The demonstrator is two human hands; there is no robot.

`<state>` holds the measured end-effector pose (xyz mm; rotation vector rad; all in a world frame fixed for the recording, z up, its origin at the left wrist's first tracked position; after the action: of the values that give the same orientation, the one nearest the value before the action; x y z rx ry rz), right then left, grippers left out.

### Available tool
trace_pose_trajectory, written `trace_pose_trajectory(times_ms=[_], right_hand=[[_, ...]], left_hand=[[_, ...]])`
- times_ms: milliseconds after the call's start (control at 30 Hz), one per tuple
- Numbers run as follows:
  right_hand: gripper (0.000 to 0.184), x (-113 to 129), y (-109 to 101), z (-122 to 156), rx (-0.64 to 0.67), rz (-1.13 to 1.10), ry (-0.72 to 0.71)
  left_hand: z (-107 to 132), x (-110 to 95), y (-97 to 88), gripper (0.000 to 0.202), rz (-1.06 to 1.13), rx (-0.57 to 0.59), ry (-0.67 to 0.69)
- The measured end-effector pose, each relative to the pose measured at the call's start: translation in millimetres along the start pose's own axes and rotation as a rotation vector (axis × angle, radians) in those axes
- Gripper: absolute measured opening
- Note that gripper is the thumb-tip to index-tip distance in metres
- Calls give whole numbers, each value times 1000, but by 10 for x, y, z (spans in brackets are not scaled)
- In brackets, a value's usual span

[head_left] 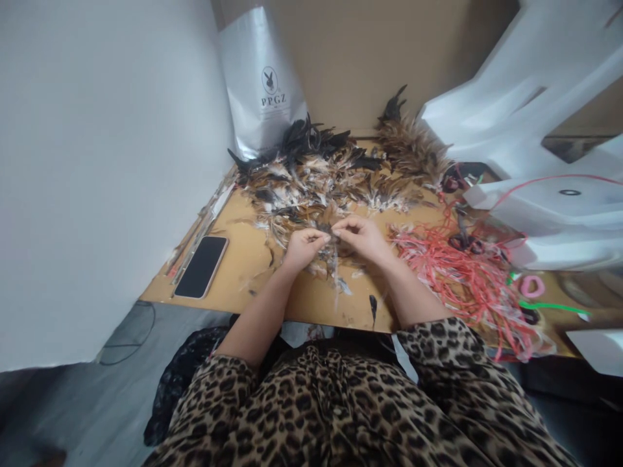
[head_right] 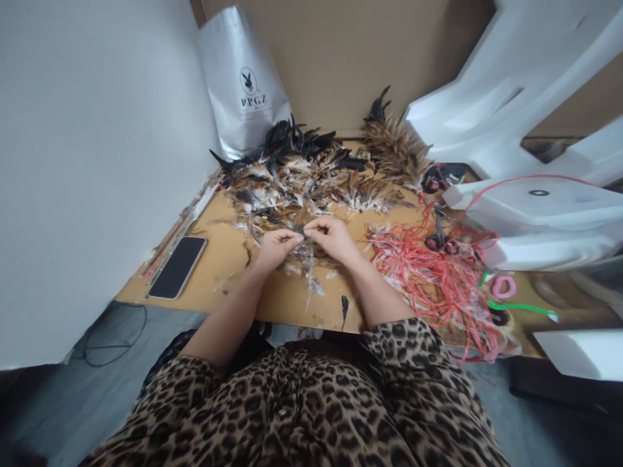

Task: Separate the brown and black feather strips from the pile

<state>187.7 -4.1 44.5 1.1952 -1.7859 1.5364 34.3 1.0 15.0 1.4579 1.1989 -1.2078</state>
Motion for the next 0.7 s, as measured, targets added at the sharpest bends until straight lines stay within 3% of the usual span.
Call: trace_pose_trajectory(times_ms=[100,233,500,700], right_hand=[[22,6,-66,10,1,91,-120],[20,41,-45,40,26,266,-249],[17,62,31,38,35,397,-226],[19,100,23,43,96,342,-205]], left_hand=[[12,2,7,23,68,-17,-99],[15,-7,14,23,93,-15,-120],[18,-41,18,23,153,11,-181],[-12,24,-15,28,240,-17,-243]])
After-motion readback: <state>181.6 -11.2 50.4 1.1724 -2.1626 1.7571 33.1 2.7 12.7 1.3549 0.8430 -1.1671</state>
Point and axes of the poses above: each hand's wrist, its own z-axis away from the middle knuckle, its own y-axis out of the palm, x = y × z, the point moved 4 cm from there along -z, towards the middle knuckle, and after that the axes turned 12 degrees about z, right-handed, at the moved point
